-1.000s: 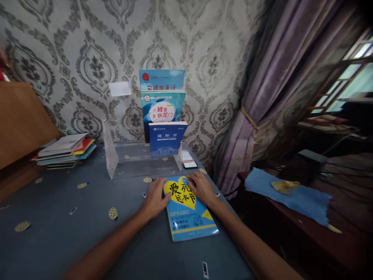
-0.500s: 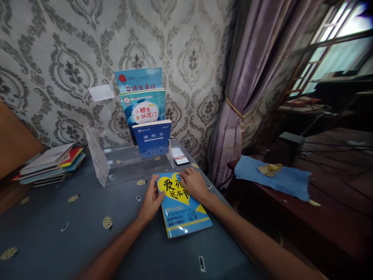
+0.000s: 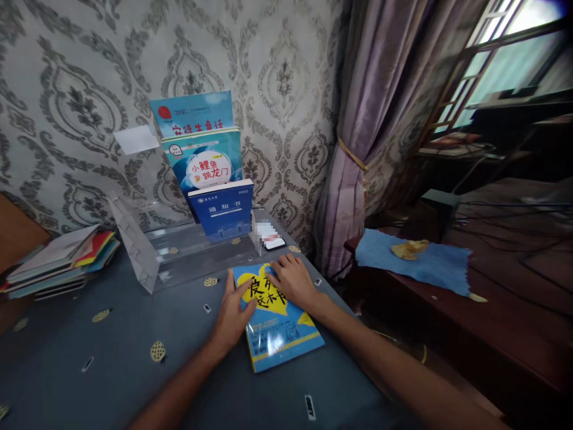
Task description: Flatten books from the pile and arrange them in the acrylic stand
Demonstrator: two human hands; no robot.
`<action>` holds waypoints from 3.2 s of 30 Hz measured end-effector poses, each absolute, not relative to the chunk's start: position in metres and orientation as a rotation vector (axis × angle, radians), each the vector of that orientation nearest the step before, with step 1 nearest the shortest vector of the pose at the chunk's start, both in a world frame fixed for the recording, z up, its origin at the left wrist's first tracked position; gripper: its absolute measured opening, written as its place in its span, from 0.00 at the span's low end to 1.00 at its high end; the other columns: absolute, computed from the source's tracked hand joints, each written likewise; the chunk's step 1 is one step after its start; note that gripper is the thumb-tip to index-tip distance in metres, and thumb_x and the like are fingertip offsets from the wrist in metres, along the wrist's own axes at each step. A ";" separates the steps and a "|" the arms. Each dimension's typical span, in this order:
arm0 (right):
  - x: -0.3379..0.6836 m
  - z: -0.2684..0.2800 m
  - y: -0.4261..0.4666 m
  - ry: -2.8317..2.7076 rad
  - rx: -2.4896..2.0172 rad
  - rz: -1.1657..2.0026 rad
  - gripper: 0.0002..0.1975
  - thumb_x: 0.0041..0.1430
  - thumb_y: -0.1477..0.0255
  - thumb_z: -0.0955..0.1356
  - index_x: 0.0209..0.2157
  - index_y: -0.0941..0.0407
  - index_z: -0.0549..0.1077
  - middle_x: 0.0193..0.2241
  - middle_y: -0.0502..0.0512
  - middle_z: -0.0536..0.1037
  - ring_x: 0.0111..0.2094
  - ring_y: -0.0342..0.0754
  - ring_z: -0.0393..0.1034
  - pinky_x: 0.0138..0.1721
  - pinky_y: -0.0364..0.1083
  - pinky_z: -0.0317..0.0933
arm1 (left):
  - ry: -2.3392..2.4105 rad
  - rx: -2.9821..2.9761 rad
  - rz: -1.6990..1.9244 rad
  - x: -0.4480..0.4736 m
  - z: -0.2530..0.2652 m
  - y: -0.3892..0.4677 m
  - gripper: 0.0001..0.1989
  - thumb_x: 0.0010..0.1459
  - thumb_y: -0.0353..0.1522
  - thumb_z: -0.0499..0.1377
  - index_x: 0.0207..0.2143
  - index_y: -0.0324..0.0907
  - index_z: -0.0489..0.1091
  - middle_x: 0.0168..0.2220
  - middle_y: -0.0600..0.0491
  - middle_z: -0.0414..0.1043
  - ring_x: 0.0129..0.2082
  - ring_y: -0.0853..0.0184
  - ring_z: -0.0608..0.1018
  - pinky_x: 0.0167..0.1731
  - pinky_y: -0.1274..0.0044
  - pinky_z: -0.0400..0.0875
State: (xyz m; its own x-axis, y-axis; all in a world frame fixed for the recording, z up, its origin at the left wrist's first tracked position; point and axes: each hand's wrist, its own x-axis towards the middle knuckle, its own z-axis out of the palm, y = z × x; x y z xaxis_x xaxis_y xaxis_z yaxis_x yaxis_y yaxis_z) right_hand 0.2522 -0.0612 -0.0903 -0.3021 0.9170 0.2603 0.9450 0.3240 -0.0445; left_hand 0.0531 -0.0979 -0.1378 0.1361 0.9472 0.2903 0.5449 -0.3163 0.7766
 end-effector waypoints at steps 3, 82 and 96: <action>0.254 -0.090 -0.061 -2.335 -1.707 -0.122 0.18 0.68 0.62 0.65 0.48 0.59 0.77 0.44 0.64 0.78 0.50 0.61 0.68 0.47 0.53 0.58 | 1.371 1.845 1.107 0.052 -0.135 -0.099 0.21 0.56 0.34 0.62 0.53 0.40 0.75 0.72 0.42 0.45 0.70 0.47 0.56 0.66 0.61 0.57; 0.269 -0.088 -0.067 -1.368 -0.975 1.849 0.30 0.46 0.62 0.78 0.50 0.57 0.72 0.36 0.57 0.83 0.23 0.40 0.71 0.16 0.36 0.57 | 0.938 0.938 1.130 0.025 -0.087 -0.104 0.39 0.46 0.39 0.73 0.57 0.43 0.60 0.43 0.43 0.81 0.39 0.53 0.84 0.34 0.71 0.81; 0.262 -0.085 -0.069 -1.561 -0.878 1.666 0.29 0.50 0.58 0.75 0.52 0.56 0.71 0.38 0.58 0.82 0.23 0.40 0.67 0.17 0.39 0.56 | 0.847 1.070 1.112 0.010 -0.076 -0.096 0.46 0.50 0.31 0.72 0.66 0.50 0.52 0.51 0.43 0.77 0.46 0.53 0.82 0.40 0.70 0.80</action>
